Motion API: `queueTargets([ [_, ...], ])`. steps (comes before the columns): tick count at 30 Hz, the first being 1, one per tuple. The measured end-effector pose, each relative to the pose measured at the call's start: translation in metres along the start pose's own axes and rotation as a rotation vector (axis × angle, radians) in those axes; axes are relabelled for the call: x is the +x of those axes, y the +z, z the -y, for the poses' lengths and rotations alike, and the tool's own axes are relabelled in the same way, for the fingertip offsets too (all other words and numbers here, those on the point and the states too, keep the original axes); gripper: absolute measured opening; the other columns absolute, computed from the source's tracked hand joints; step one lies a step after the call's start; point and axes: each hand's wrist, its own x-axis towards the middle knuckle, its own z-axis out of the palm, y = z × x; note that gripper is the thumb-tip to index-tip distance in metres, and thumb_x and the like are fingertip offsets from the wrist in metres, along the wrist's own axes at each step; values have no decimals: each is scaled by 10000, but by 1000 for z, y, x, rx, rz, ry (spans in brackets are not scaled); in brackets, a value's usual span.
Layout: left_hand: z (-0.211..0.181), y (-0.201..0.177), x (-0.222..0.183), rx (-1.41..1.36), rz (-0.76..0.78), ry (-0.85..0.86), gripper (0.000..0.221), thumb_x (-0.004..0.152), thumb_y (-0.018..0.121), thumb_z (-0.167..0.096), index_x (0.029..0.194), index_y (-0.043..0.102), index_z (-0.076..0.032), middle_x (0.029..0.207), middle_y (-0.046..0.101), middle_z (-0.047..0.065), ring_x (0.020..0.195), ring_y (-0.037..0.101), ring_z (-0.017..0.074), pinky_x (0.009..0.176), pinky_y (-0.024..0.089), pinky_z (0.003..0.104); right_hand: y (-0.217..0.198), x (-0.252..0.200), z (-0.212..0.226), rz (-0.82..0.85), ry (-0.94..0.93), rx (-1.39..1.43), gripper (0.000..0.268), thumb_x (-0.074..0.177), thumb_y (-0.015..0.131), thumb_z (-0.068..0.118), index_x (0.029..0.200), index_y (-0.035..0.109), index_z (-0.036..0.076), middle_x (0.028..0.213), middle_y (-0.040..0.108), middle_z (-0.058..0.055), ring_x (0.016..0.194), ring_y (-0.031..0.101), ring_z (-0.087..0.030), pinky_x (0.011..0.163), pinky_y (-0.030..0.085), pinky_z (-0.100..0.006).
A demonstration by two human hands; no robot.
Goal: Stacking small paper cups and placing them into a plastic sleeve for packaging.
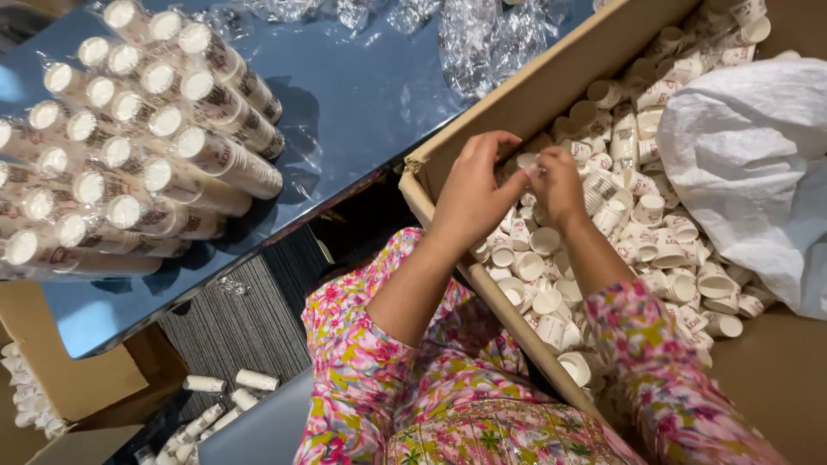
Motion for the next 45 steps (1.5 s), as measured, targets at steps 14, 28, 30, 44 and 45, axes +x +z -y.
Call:
queueTargets([
  [14,-32,-15,2,-54,199,-110,654,860,809,-288,1398,474,-124,1235,687,182,1131,704,358,926,555,425,-12,-7,14,213,80,610,337,1013,590,-17,1346,619,27,1295,674,-100,1025,646,-168,883,546,-311],
  [28,-29,-8,0,181,142,39,727,766,857,-312,1374,513,-110,1254,678,182,1141,658,378,932,521,457,-91,-85,149,-481,-143,618,257,1060,683,-26,1275,558,39,1155,666,-74,1050,660,-134,930,563,-262],
  [30,-36,-13,1,128,332,-1,724,767,837,-274,1404,514,-152,1173,713,157,1051,707,339,884,545,437,-94,-95,157,-332,-284,482,226,1053,654,-63,1262,607,9,1204,671,-99,1116,668,-162,981,566,-293],
  [44,-33,-17,1,118,209,-20,594,795,803,-139,1355,606,-124,1223,676,163,1049,699,342,899,555,410,-19,-79,51,387,-12,-322,415,880,745,192,1267,653,74,1197,642,-199,1110,626,-379,961,497,-473],
  [45,-33,-19,0,121,186,-5,601,791,812,-149,1353,600,-120,1219,675,165,1066,685,352,907,548,417,-3,-94,46,471,-7,-480,388,861,744,200,1234,674,118,1173,643,-173,1101,633,-375,942,506,-473],
])
